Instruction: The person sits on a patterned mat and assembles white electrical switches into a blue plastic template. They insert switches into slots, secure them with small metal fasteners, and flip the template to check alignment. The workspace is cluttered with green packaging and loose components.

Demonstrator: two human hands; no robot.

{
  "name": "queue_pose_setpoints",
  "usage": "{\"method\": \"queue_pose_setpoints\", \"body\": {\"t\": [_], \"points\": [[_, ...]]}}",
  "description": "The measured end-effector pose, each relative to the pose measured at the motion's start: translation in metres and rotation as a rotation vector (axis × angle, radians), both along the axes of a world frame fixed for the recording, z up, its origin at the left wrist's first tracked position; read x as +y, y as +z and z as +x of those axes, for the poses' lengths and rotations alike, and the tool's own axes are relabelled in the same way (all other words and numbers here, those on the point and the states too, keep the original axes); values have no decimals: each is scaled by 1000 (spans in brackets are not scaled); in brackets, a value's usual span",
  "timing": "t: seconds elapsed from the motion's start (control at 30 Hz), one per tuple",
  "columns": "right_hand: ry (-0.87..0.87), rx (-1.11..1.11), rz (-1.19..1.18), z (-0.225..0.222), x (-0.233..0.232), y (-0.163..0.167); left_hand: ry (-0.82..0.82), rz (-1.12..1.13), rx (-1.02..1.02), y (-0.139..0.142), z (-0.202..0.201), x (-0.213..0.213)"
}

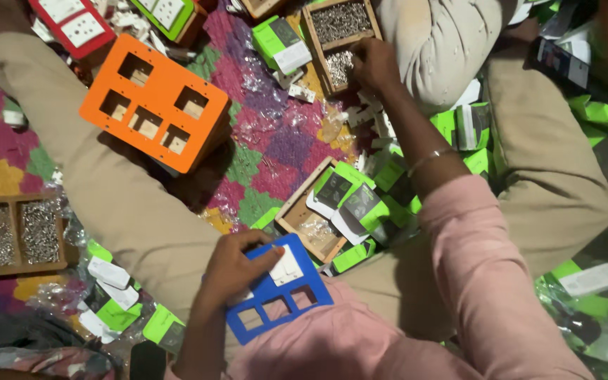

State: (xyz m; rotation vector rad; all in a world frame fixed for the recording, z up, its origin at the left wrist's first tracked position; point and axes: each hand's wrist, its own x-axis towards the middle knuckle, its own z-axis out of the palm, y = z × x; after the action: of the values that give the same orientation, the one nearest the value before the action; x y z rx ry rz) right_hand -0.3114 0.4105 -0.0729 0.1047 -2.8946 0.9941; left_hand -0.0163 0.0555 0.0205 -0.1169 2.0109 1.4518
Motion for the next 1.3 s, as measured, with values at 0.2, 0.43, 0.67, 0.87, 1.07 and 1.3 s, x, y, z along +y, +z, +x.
{"method": "queue_pose_setpoints", "body": {"t": [0.2,0.43,0.67,0.87,1.07,1.3], "points": [[127,-223,-512,91,-37,52,246,1064,46,-53,-16,-15],[432,-185,-776,234,-112,157,281,1762,110,-70,-3,45],[376,-312,-1096,299,-150,155,368,1692,5,-75,26,53],[306,-244,-1025,318,-147,136,342,1724,-117,-76,26,61],[312,-178,-956,320,-144,133,321,1712,-98,-67,28,63],[378,-2,-759,321,-144,137,339,1710,-112,-71,29,63]]}}
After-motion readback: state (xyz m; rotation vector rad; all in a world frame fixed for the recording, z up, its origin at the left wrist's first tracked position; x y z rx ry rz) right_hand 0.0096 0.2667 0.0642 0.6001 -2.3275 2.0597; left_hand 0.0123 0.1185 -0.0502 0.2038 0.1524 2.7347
